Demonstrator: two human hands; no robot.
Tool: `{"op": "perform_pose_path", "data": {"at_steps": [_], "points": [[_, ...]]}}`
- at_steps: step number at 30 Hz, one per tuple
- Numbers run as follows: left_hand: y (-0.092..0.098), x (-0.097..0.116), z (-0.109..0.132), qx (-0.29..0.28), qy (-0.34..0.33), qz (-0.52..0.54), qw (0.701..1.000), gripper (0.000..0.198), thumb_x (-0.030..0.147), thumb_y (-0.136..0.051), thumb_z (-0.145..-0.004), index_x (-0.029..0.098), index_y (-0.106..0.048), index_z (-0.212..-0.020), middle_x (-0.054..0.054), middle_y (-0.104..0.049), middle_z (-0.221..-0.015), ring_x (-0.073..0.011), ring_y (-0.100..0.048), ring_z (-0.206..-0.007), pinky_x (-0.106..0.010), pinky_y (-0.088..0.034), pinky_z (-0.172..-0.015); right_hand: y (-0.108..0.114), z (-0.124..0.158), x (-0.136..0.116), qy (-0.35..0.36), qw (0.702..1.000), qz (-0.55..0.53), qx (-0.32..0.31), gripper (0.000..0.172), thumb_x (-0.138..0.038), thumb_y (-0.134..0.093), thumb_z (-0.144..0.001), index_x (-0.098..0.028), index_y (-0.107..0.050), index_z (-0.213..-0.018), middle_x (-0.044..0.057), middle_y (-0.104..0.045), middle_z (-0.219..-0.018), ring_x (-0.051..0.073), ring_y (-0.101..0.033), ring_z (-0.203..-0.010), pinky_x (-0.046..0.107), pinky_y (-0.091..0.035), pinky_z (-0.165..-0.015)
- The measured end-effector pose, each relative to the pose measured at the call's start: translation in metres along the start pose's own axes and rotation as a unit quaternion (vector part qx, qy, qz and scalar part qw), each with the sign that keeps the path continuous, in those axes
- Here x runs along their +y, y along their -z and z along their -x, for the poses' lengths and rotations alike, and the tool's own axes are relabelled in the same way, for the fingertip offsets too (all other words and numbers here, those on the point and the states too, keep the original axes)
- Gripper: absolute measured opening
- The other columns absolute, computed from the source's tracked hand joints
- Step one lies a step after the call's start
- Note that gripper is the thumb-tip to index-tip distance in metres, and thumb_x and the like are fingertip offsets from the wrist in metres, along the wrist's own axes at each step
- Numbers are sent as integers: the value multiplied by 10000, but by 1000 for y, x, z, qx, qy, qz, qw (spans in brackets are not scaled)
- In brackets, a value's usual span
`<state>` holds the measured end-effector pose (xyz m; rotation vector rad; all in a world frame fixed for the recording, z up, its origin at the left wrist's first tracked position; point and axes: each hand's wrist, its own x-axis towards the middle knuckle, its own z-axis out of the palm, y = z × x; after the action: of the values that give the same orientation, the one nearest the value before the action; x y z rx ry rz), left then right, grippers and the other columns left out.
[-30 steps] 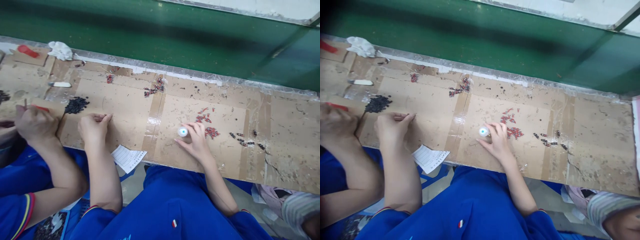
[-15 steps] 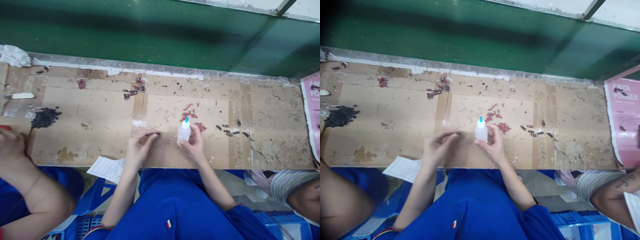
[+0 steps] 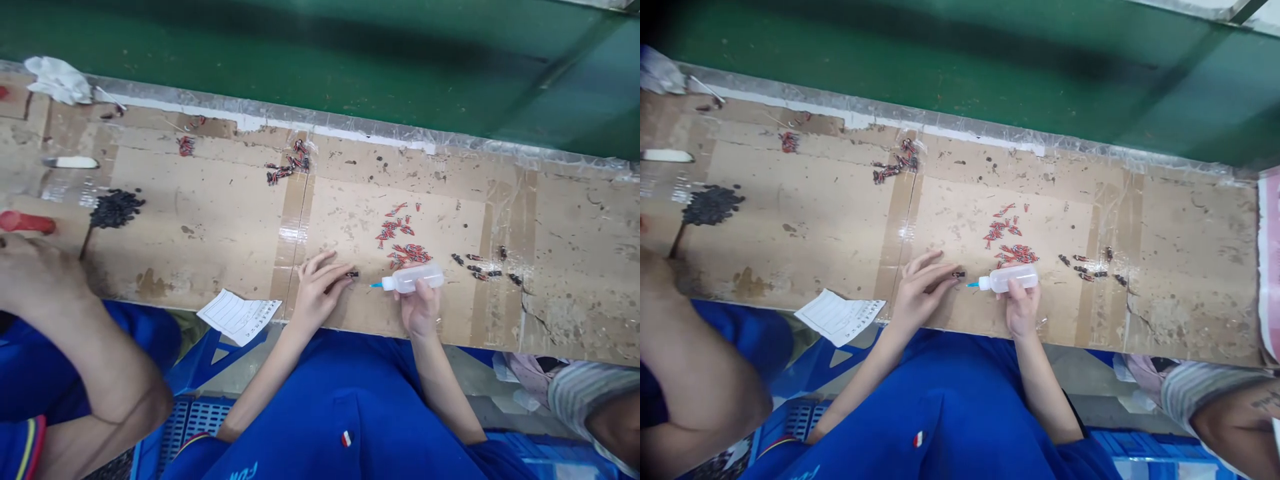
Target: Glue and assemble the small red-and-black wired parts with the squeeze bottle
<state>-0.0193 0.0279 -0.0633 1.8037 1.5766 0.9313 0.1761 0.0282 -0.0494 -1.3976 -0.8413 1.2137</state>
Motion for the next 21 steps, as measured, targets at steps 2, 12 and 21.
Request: {"op": "perform_pose_path", "data": {"at_steps": [2, 12, 21], "points": [[0, 1, 1, 9, 2, -3, 1000, 161, 255, -677, -869, 302, -735, -1011, -31, -772, -976, -257, -631, -1148, -468, -378, -1003, -5, 3, -1, 21, 999, 39, 25, 374, -580, -675, -750, -227, -646, -869, 41, -688, -751, 189, -616, -604, 298, -484, -510], [-3, -2, 3, 27, -12, -26, 999, 143, 246, -685, -872, 290, -719, -1004, 0, -780, -936, -215, -683, -1067, -442, -375, -1009, -15, 2, 1, 82, 982, 125, 113, 363, -536, -760, -703, -182, -685, -735, 32, -711, -644, 175, -640, -553, 289, -526, -537], [0, 3, 1, 16, 5, -26, 1000, 105, 263, -680, -878, 298, -727, -965, 7, -778, -931, -213, -680, -1066, -449, -374, -1007, -14, 2, 1, 76, 980, 167, 82, 330, -508, -743, -726, -183, -702, -764, 40, -736, -683, 191, -664, -586, 300, -547, -567]]}}
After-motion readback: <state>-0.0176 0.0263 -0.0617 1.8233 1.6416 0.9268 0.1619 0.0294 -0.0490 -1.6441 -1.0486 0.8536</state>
